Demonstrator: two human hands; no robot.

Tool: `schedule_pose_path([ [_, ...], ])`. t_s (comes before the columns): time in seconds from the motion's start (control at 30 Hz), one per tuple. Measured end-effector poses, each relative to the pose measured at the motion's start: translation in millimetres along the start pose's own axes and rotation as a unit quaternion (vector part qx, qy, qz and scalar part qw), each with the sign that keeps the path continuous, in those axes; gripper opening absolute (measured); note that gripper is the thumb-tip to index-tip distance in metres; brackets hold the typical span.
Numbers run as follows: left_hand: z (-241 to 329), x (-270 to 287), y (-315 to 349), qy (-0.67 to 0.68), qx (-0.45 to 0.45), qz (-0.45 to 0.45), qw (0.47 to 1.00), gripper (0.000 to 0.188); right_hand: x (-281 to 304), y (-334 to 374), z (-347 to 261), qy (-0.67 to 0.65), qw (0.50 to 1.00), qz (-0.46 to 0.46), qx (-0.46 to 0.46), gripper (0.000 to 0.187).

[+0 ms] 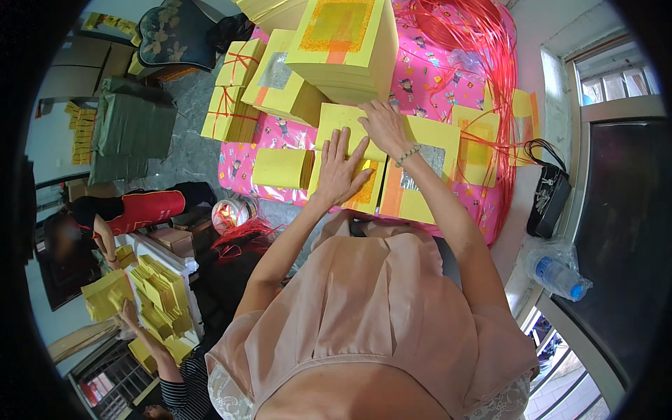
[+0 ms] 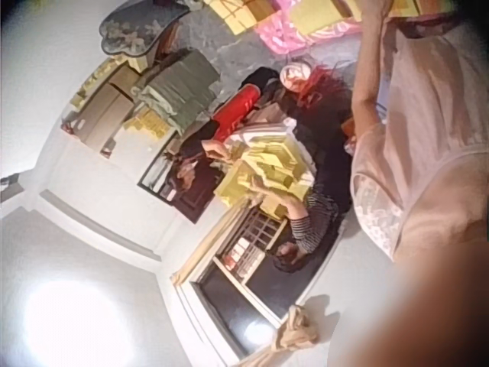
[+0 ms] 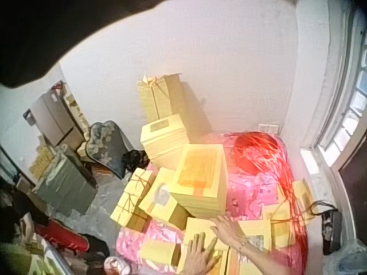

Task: The recorder is stacking yellow paper sheets and binding them with red elastic bands.

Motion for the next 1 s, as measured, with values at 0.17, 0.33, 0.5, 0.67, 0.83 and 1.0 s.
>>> schedule_pose_path([
  [0.17, -1, 0, -1, 0.005, 0.005, 0.003, 1.0, 0.071, 1, -2, -2, -0.004, 1.0, 0.0, 0.007, 0.031],
  [0.33, -2, -2, -1, -0.001, 0.004, 0.003, 1.0, 0.072, 0, -2, -1, -0.008, 1.0, 0.002, -0.001, 0.03],
  [0.5, -2, -6, -3, 0.01, 0.007, -0.002, 1.0, 0.071, -1, -2, 0, -0.01, 1.0, 0.012, 0.0, 0.031],
  [0.67, -4, -11, -2, 0.009, 0.005, -0.008, 1.0, 0.072, 16, 28, -23, 0.035, 0.988, 0.135, 0.068, 0.04],
  [0.83, -8, -13, 2, 0.003, 0.0, -0.008, 1.0, 0.076, -3, 99, -55, 0.073, 0.993, 0.028, 0.09, 0.052],
  [1.0, -5, -10, -1, -0.004, 0.002, -0.009, 1.0, 0.08, -19, 121, -51, 0.107, 0.991, -0.026, 0.076, 0.057],
])
Point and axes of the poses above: each hand's wrist, its own y-axis away from the middle knuckle, its own x-axis out of the back of the hand, z = x × y, the point moved 8 cm from there along -y, towards the middle knuckle, and after that the axes turned 5 degrees about x, right-handed, at the moved point
